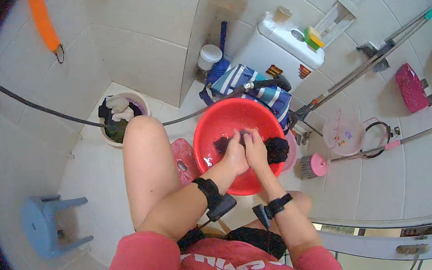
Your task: Hand-washing a black garment in a red bucket in a bathroom.
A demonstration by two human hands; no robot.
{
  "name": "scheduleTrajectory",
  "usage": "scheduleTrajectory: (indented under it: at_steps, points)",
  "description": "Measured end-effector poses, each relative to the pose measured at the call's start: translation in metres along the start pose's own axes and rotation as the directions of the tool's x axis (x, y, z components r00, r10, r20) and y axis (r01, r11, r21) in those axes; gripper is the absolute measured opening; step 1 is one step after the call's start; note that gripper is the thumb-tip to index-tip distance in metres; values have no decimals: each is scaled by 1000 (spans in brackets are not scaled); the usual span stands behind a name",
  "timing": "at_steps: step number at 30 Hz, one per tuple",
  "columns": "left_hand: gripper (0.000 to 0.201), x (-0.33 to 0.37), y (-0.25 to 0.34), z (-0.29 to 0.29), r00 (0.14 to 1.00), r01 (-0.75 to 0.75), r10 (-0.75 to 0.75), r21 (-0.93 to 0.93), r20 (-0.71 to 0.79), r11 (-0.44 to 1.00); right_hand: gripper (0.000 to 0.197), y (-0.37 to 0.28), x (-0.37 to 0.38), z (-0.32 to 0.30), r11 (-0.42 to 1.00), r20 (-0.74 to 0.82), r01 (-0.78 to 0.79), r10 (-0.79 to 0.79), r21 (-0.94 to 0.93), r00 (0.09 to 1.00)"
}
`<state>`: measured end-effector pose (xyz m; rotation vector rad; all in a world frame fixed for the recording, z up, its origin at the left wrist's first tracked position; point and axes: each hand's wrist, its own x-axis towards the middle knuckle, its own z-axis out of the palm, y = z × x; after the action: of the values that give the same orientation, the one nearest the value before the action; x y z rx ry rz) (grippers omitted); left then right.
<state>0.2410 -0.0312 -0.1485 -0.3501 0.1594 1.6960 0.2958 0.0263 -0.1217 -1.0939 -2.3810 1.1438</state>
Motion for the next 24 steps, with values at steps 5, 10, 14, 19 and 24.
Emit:
scheduleTrajectory:
  at_steps: [5, 10, 14, 19, 24]
  points:
    - [37, 27, 13, -47, 965, -163, 175, 74, -194, 984, 38, 1, -18, 31, 963, 42, 253, -258, 97, 965]
    - [30, 15, -20, -24, 982, -70, 78, 50, -175, 996, 37, 9, 21, -1, 990, -169, -49, 26, -134, 985]
    - [27, 10, -1, -11, 998, -60, 60, -22, -1, 998, 39, 13, 12, 17, 962, -143, 126, -164, -241, 976]
    - [33, -3, 5, 6, 968, -123, 124, 18, -220, 992, 33, 25, 4, 28, 903, -73, 365, -389, -225, 918]
    - [33, 0, -2, 5, 996, 37, -40, -34, -82, 999, 26, 4, 15, 0, 979, -68, -187, 182, -78, 981]
